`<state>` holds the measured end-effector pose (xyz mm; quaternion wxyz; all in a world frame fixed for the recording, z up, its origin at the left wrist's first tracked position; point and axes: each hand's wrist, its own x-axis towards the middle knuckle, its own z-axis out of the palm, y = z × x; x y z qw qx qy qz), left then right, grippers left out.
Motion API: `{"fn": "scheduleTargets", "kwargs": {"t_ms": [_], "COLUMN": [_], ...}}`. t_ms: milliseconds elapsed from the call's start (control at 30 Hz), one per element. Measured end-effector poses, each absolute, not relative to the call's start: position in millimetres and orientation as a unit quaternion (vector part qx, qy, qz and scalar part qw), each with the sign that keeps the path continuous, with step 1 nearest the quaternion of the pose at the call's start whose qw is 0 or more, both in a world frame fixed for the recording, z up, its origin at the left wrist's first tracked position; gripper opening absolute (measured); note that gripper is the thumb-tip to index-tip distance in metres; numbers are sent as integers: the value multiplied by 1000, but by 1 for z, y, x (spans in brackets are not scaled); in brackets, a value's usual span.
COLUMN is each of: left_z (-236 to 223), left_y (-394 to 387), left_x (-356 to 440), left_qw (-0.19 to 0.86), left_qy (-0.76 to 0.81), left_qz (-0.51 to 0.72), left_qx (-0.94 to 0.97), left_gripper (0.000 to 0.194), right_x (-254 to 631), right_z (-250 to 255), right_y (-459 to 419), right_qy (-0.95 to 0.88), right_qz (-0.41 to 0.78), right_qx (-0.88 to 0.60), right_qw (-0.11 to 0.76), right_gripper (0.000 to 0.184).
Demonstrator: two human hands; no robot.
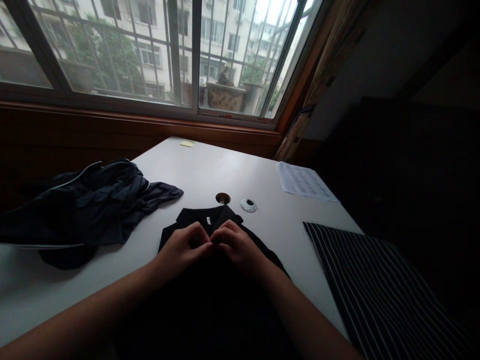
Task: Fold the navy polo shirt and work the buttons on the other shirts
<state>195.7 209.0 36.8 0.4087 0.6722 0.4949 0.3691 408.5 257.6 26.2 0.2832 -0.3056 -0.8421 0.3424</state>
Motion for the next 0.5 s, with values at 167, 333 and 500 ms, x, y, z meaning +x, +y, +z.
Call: {"fn": "scheduleTargets", "kwargs": {"t_ms": [167,333,500], "left_z": [45,42,27], "left_y": [209,210,214], "left_x": [192,192,191], "left_qw": [380,281,254], "left_qy": [470,386,411], "left_qz": [392,355,342], "left_qx": [693,804,806], "left_gripper": [7,38,25], "right_x": [414,421,422], "right_z": [25,28,26], "right_y": [258,256,254], "right_qy": [-865,-867,-893], "right_qz": [263,206,152], "right_qx": [-289,-283,-270], "right_qw": [314,353,326], "right_gripper": [27,30,42]}}
